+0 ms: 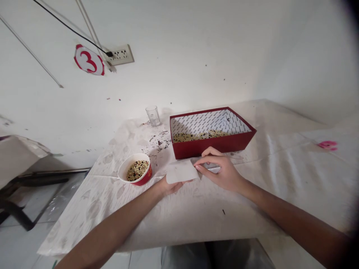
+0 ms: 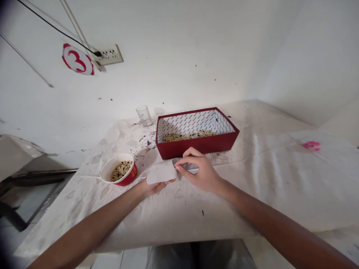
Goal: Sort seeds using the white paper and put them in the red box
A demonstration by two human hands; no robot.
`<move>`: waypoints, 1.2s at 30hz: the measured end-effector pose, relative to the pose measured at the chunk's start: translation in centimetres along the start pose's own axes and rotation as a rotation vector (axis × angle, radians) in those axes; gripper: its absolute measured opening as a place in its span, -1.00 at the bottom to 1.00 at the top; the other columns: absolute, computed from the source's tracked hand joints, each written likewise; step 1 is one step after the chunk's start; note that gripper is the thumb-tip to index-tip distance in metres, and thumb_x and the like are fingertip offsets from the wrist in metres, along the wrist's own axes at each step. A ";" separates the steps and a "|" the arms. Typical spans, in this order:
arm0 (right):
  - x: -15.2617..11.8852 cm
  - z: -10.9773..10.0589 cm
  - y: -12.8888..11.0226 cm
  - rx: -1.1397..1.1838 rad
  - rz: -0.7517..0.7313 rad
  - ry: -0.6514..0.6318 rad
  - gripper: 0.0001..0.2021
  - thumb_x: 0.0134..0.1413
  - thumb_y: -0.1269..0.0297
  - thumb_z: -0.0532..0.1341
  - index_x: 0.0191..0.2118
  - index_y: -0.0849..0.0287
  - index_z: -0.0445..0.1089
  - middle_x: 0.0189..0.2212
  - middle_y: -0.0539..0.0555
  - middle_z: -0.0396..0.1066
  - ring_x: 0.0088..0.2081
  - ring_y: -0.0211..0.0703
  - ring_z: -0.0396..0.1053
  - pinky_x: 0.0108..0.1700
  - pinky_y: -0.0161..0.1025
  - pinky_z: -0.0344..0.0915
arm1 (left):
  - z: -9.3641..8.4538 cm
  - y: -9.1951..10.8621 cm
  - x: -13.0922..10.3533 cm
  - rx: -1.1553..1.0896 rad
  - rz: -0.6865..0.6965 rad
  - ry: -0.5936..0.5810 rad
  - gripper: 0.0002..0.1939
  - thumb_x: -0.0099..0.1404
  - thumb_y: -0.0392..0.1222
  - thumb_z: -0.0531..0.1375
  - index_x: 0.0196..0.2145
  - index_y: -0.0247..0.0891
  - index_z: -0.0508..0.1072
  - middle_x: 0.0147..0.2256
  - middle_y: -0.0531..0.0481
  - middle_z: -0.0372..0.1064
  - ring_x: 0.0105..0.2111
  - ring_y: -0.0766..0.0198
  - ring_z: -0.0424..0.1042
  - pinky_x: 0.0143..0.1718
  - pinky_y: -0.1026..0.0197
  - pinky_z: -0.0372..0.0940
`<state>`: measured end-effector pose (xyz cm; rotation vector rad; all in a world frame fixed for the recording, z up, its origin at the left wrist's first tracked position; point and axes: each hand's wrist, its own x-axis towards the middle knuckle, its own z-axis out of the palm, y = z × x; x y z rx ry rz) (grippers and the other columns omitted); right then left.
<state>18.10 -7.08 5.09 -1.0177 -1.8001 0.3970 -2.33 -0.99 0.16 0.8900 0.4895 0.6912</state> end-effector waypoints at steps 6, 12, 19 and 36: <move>0.1 0.0 -0.2 0.041 0.024 0.021 -0.91 0.26 0.19 0.34 -0.20 -0.02 0.62 -0.28 0.06 0.39 -0.23 -0.13 0.42 -0.24 -0.15 0.47 | -0.8 -0.6 0.2 -0.024 -0.009 0.019 -0.68 0.01 -0.19 0.51 -0.25 -0.28 0.63 -0.31 -0.08 0.57 -0.27 0.16 0.48 -0.24 0.16 0.31; 0.1 0.1 -0.1 0.082 0.054 0.013 -0.93 0.24 0.20 0.36 -0.21 -0.05 0.63 -0.28 0.04 0.36 -0.26 -0.15 0.41 -0.26 -0.14 0.44 | -0.5 -0.5 0.2 -0.051 -0.017 0.035 -0.65 0.02 -0.21 0.50 -0.21 -0.27 0.63 -0.24 -0.07 0.58 -0.25 0.16 0.48 -0.20 0.14 0.29; -0.4 0.4 1.1 -0.187 -0.146 0.036 -0.73 0.34 0.34 0.23 0.04 -0.12 0.57 -0.23 0.08 0.39 -0.19 -0.08 0.37 -0.24 -0.07 0.38 | 0.1 -0.2 0.1 0.004 0.021 -0.026 -0.64 0.08 -0.04 0.50 -0.23 -0.30 0.62 -0.34 -0.08 0.50 -0.36 0.28 0.37 -0.28 0.20 0.21; 0.0 -0.5 2.3 -0.417 -0.434 0.056 -0.82 0.31 0.42 0.29 -0.06 0.03 0.56 -0.29 0.05 0.38 -0.28 -0.18 0.33 -0.23 -0.14 0.24 | -0.5 0.1 0.1 -0.094 -0.043 0.035 -0.71 0.12 -0.20 0.46 -0.18 -0.25 0.62 -0.16 -0.10 0.58 -0.16 0.16 0.46 -0.09 0.13 0.26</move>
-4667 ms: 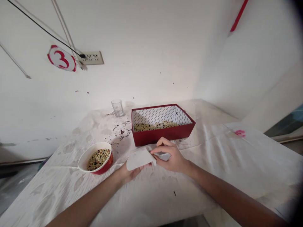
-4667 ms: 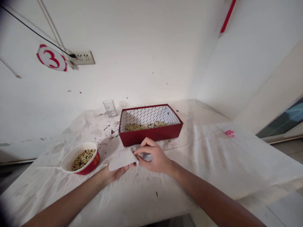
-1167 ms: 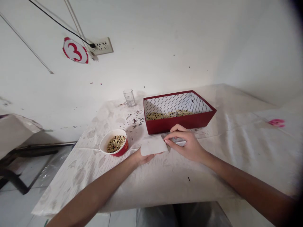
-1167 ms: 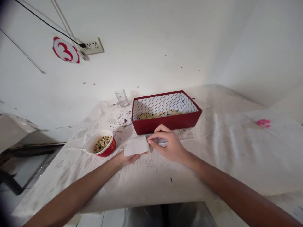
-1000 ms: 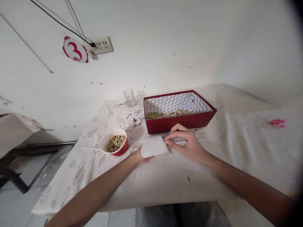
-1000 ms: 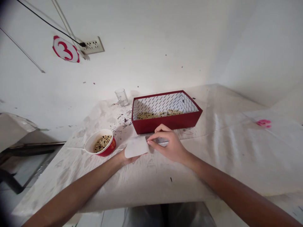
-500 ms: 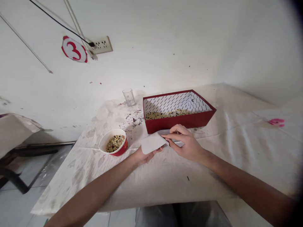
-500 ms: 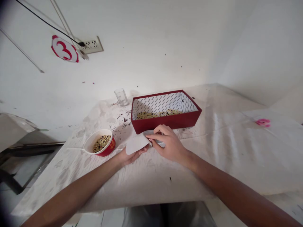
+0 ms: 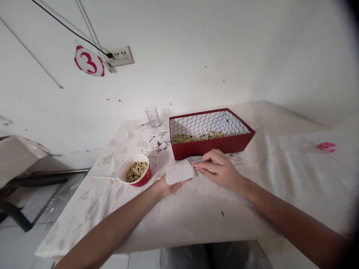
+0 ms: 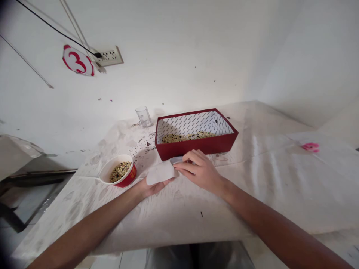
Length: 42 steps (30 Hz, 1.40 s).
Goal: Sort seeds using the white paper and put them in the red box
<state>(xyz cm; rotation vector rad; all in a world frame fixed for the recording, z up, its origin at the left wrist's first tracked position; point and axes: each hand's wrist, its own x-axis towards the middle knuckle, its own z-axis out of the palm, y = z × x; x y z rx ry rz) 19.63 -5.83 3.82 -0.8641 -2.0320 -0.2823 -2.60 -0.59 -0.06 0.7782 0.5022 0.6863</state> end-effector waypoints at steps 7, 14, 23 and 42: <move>0.2 -0.1 -0.5 0.147 0.106 0.028 -0.81 0.27 0.38 0.34 -0.05 -0.03 0.59 -0.30 0.03 0.36 -0.27 -0.17 0.33 -0.24 -0.14 0.29 | -0.6 -0.6 0.2 -0.028 0.025 0.028 -0.70 0.10 -0.29 0.45 -0.17 -0.19 0.62 -0.24 -0.03 0.59 -0.19 0.17 0.49 -0.07 0.13 0.30; 0.0 0.4 -0.8 0.233 0.141 0.070 -0.75 0.24 0.40 0.36 -0.03 -0.05 0.60 -0.29 0.03 0.35 -0.27 -0.17 0.34 -0.28 -0.16 0.31 | -0.6 -0.5 0.2 -0.035 -0.015 0.051 -0.68 0.08 -0.25 0.46 -0.16 -0.25 0.60 -0.23 -0.07 0.60 -0.19 0.18 0.50 -0.06 0.13 0.31; 0.4 0.2 -1.9 0.281 0.261 0.039 -0.74 0.27 0.37 0.33 0.02 -0.07 0.59 -0.29 0.04 0.38 -0.26 -0.15 0.37 -0.27 -0.12 0.33 | 0.1 -0.2 -0.1 -0.042 0.045 0.008 -0.67 0.10 -0.28 0.43 -0.14 -0.24 0.60 -0.23 -0.09 0.60 -0.19 0.17 0.48 -0.12 0.14 0.29; 0.4 0.3 -2.7 0.302 0.285 0.051 -0.86 0.27 0.38 0.29 -0.13 0.04 0.58 -0.36 0.03 0.48 -0.34 -0.18 0.40 -0.28 -0.13 0.33 | 0.3 -0.2 -0.3 0.007 -0.024 -0.095 -0.67 0.03 -0.09 0.53 -0.27 -0.28 0.63 -0.29 -0.08 0.55 -0.28 0.26 0.44 -0.18 0.19 0.26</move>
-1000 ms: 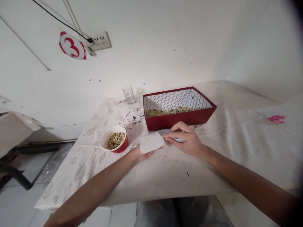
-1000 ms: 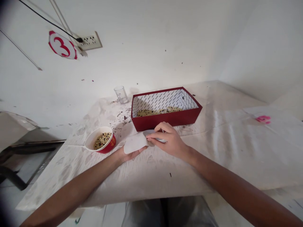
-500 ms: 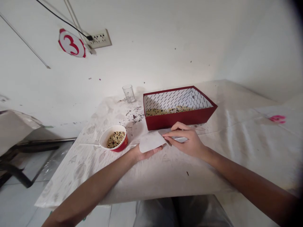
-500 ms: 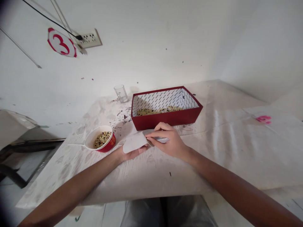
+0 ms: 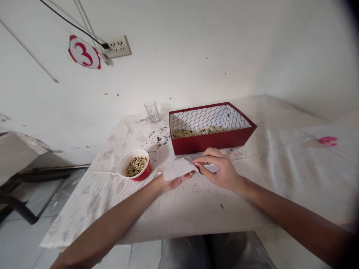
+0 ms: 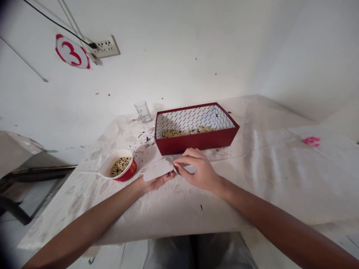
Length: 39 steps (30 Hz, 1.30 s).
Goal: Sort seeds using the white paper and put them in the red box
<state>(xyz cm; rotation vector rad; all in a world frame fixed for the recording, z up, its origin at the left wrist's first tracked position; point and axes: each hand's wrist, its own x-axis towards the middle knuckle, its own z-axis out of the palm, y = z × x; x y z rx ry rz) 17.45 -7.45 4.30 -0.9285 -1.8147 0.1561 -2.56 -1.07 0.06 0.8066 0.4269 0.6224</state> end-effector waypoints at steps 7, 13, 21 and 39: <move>0.7 -0.5 -0.5 0.144 0.306 -0.088 -0.86 0.29 0.27 0.29 -0.26 0.08 0.62 -0.45 0.02 0.46 -0.42 -0.22 0.36 -0.40 -0.23 0.31 | -0.9 -0.4 0.2 0.065 0.041 0.023 -0.73 0.09 -0.14 0.48 -0.24 -0.22 0.62 -0.24 -0.06 0.56 -0.23 0.21 0.46 -0.10 0.13 0.27; 0.6 -0.3 -0.2 0.191 0.408 -0.146 -0.87 0.26 0.22 0.32 -0.31 0.07 0.61 -0.51 -0.03 0.46 -0.49 -0.27 0.25 -0.43 -0.26 0.23 | -1.2 -0.2 0.1 0.051 -0.003 0.015 -0.77 0.17 -0.19 0.42 -0.18 -0.16 0.62 -0.23 -0.07 0.60 -0.19 0.13 0.52 -0.09 0.10 0.28; 1.0 -0.8 -0.2 0.239 0.392 -0.193 -0.82 0.29 0.15 0.30 -0.21 0.08 0.64 -0.44 0.03 0.53 -0.47 -0.25 0.32 -0.48 -0.28 0.19 | -0.8 -0.4 0.5 0.059 -0.042 0.025 -0.72 0.04 -0.16 0.51 -0.27 -0.23 0.64 -0.26 -0.08 0.60 -0.27 0.20 0.52 -0.14 0.15 0.30; 0.0 -0.6 2.1 -0.290 -0.184 -0.025 -0.66 0.26 0.37 0.31 0.09 -0.15 0.56 -0.46 -0.03 0.36 -0.40 -0.18 0.26 -0.33 -0.15 0.17 | 0.4 0.3 0.1 -0.007 -0.039 0.147 -0.79 0.17 -0.23 0.41 -0.19 -0.23 0.64 -0.13 -0.10 0.62 -0.11 0.10 0.51 -0.08 0.09 0.32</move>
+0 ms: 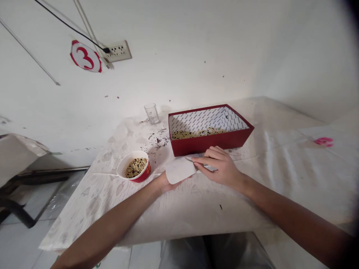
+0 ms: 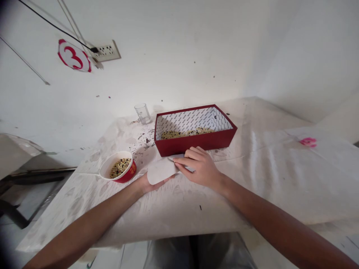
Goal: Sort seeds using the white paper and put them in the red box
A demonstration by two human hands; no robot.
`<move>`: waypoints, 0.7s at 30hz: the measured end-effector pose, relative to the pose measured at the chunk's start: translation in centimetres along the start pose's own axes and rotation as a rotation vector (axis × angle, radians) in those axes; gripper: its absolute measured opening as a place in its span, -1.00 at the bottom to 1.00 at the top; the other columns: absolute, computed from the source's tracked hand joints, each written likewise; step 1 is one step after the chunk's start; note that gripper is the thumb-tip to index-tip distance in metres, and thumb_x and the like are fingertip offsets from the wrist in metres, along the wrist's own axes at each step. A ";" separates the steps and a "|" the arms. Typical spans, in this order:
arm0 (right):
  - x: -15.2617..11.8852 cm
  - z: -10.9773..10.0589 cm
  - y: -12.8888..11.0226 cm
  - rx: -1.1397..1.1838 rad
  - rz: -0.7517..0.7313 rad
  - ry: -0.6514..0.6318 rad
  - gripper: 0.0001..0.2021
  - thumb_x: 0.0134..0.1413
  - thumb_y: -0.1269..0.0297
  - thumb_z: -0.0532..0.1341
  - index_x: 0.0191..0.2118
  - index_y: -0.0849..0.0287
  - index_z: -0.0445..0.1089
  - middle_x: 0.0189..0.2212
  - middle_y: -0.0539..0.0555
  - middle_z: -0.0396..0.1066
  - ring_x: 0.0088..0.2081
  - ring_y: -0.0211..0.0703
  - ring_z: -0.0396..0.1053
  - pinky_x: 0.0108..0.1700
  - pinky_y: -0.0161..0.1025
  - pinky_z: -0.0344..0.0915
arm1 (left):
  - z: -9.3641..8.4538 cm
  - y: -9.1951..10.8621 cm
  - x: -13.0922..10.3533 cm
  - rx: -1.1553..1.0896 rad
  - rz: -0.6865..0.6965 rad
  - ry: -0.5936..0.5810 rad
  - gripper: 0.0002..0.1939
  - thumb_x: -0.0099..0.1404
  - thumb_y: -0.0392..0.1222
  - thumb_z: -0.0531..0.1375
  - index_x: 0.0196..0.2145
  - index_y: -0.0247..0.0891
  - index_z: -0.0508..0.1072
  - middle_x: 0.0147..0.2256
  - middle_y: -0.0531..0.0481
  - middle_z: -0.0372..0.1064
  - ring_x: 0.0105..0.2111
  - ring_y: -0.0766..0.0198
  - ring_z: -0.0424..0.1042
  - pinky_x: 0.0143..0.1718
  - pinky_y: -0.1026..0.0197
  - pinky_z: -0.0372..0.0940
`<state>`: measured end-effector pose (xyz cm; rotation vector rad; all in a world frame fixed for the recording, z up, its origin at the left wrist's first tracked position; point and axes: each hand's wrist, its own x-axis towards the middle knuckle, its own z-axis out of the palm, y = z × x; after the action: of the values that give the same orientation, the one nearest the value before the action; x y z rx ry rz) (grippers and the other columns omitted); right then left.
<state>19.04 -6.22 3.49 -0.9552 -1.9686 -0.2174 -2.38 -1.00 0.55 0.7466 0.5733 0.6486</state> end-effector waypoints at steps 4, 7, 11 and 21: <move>-0.1 -0.1 0.1 -0.083 -0.056 -0.001 -0.65 0.26 0.36 0.31 0.09 -0.19 0.55 -0.44 -0.01 0.36 -0.37 -0.16 0.25 -0.32 -0.14 0.16 | -0.3 0.0 0.1 -0.026 0.002 0.008 -0.79 0.15 -0.28 0.42 -0.21 -0.21 0.63 -0.16 -0.06 0.62 -0.12 0.13 0.51 -0.02 0.08 0.31; -0.1 -0.2 0.2 -0.111 -0.077 -0.022 -0.64 0.26 0.36 0.31 0.12 -0.17 0.53 -0.38 0.01 0.41 -0.33 -0.13 0.28 -0.29 -0.12 0.20 | -0.5 -0.1 0.3 -0.073 -0.012 0.057 -0.77 0.09 -0.28 0.45 -0.24 -0.21 0.62 -0.19 -0.05 0.62 -0.16 0.14 0.51 -0.03 0.10 0.32; -0.1 -0.4 0.3 -0.153 -0.106 -0.054 -0.66 0.28 0.35 0.29 0.10 -0.15 0.53 -0.34 0.04 0.44 -0.30 -0.11 0.30 -0.26 -0.11 0.23 | -0.1 0.0 0.4 -0.093 -0.004 0.070 -0.73 0.09 -0.28 0.44 -0.20 -0.21 0.62 -0.20 -0.05 0.62 -0.18 0.15 0.51 -0.04 0.10 0.33; 0.4 0.0 -0.7 0.120 0.053 0.002 -0.67 0.26 0.40 0.30 0.06 -0.12 0.56 -0.34 0.04 0.36 -0.32 -0.13 0.28 -0.31 -0.14 0.25 | 0.1 0.0 0.0 -0.055 0.055 0.005 -0.72 0.09 -0.26 0.46 -0.20 -0.23 0.62 -0.14 -0.10 0.62 -0.14 0.12 0.54 -0.05 0.11 0.34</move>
<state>18.45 -6.51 3.92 -0.9266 -1.9293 -0.0692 -2.29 -1.05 0.57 0.7114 0.5391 0.7148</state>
